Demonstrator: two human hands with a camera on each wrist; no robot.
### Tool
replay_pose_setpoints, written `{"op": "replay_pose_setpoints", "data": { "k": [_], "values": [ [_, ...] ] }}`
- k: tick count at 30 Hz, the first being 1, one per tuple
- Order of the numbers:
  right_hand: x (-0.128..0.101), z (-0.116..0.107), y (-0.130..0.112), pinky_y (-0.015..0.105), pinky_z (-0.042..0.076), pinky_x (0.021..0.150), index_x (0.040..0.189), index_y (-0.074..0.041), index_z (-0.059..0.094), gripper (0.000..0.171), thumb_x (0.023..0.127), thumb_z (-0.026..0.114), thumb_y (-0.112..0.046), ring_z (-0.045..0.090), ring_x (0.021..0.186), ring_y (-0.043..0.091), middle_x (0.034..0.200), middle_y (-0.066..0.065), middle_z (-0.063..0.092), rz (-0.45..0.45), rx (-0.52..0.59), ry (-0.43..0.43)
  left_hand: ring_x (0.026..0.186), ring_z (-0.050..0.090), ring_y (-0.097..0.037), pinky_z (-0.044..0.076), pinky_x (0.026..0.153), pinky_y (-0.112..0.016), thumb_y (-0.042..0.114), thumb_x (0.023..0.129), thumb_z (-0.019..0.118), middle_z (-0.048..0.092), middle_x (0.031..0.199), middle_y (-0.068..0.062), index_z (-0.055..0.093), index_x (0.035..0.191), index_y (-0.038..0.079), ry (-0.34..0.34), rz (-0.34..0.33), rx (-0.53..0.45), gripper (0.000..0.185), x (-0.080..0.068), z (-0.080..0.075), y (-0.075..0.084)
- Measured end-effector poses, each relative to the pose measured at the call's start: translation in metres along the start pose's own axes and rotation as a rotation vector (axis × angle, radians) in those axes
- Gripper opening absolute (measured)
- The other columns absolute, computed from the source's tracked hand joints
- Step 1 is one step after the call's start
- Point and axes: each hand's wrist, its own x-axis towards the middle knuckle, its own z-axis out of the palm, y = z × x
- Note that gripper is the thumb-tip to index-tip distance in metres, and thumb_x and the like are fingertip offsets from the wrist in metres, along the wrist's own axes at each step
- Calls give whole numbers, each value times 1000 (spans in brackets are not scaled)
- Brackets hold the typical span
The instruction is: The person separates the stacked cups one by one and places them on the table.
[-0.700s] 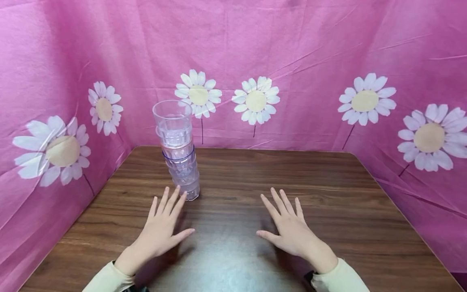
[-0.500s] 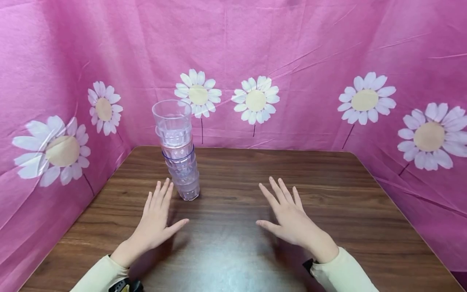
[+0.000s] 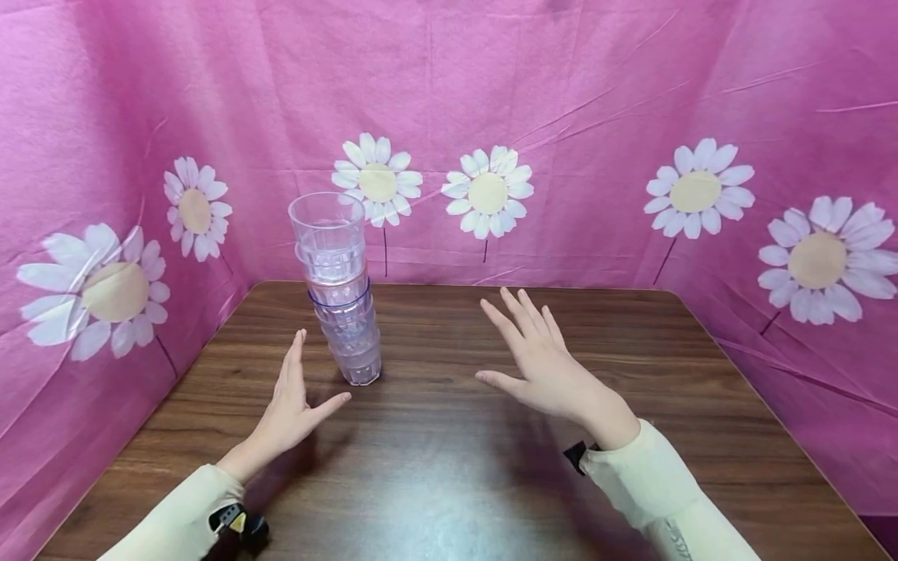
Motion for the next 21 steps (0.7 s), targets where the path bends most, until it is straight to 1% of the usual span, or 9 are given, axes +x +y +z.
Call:
{"op": "replay_pose_setpoints", "data": {
  "k": [5,10,12,16,21],
  "values": [
    [22,-10,-7,64,7,118,158,-10,22,87,90,75,-26,3,148,43,163,20,13,-42,42,29,146,13,-43,15,116,-64,16,76,86,13,160,-28,0,158,3,4,-84,-210,119,9,7,-9],
    [49,-14,-13,58,12,120,157,-9,23,87,90,76,-22,3,150,34,163,15,15,-64,113,79,146,13,-44,15,114,-68,4,73,86,17,158,-29,2,157,2,9,-158,-399,119,16,15,-20],
    [60,-14,-16,56,13,121,157,-7,23,86,89,76,-19,5,150,32,162,15,17,-92,147,110,145,15,-46,17,114,-69,1,73,86,20,157,-30,3,156,1,6,-176,-458,118,18,19,-25],
    [84,-13,-25,49,17,121,156,-5,25,83,90,75,-18,15,149,28,161,14,23,-148,194,165,143,19,-48,18,114,-68,-6,72,83,25,154,-32,3,155,-2,-6,-193,-570,115,19,26,-33],
    [113,-9,-37,43,25,119,155,-5,27,80,92,73,-20,25,145,24,157,13,29,-176,248,203,142,22,-47,18,115,-65,-12,73,80,29,152,-31,3,154,-2,-11,-218,-663,113,18,32,-39]
  ]
}}
